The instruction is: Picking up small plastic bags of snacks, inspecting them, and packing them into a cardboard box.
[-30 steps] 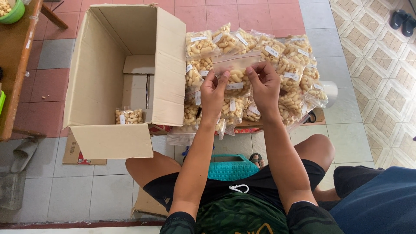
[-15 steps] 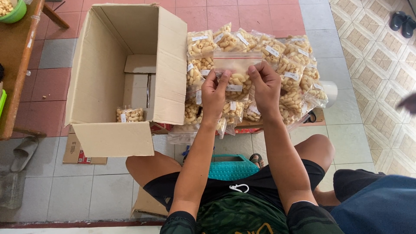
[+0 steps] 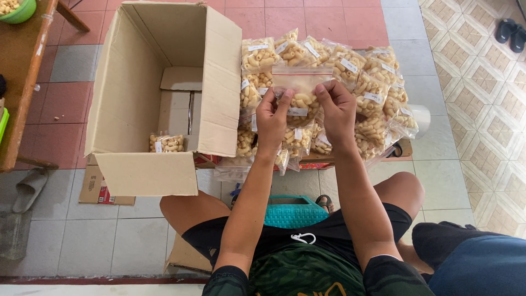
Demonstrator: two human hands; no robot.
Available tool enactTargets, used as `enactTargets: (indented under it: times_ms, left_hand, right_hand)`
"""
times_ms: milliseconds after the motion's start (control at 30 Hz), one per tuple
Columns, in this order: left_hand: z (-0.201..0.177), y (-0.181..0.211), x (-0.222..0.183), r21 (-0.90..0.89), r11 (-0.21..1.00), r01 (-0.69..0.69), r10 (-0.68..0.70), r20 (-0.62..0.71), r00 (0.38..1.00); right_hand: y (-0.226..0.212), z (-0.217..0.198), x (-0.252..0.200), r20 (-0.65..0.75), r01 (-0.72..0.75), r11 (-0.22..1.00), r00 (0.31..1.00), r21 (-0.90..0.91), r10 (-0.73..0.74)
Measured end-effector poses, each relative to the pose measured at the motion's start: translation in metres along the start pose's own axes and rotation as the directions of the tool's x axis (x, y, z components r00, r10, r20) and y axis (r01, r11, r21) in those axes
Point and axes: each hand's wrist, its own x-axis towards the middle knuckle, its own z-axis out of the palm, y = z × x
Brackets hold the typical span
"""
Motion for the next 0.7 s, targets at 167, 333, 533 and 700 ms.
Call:
enactTargets:
  times_ms: [167, 333, 533, 700]
  left_hand:
    - [-0.001, 0.0, 0.0, 0.0, 1.0, -0.006, 0.006, -0.013, 1.0]
    - [-0.001, 0.004, 0.0, -0.006, 1.0, 0.008, -0.009, -0.01, 1.0]
    - [-0.01, -0.014, 0.006, 0.049, 0.999, -0.001, 0.002, -0.015, 1.0]
    - [-0.007, -0.001, 0.001, 0.036, 0.999, 0.011, -0.012, 0.017, 1.0]
  right_hand:
    - [0.003, -0.001, -0.001, 0.004, -0.011, 1.0, 1.0, -0.001, 0.011]
    - [0.009, 0.0, 0.001, -0.002, -0.018, 1.0, 1.0, 0.019, 0.018]
    - [0.014, 0.001, 0.004, -0.002, -0.011, 1.0, 1.0, 0.013, 0.011]
    - [0.009, 0.001, 0.001, -0.008, -0.041, 0.999, 0.999, 0.012, 0.041]
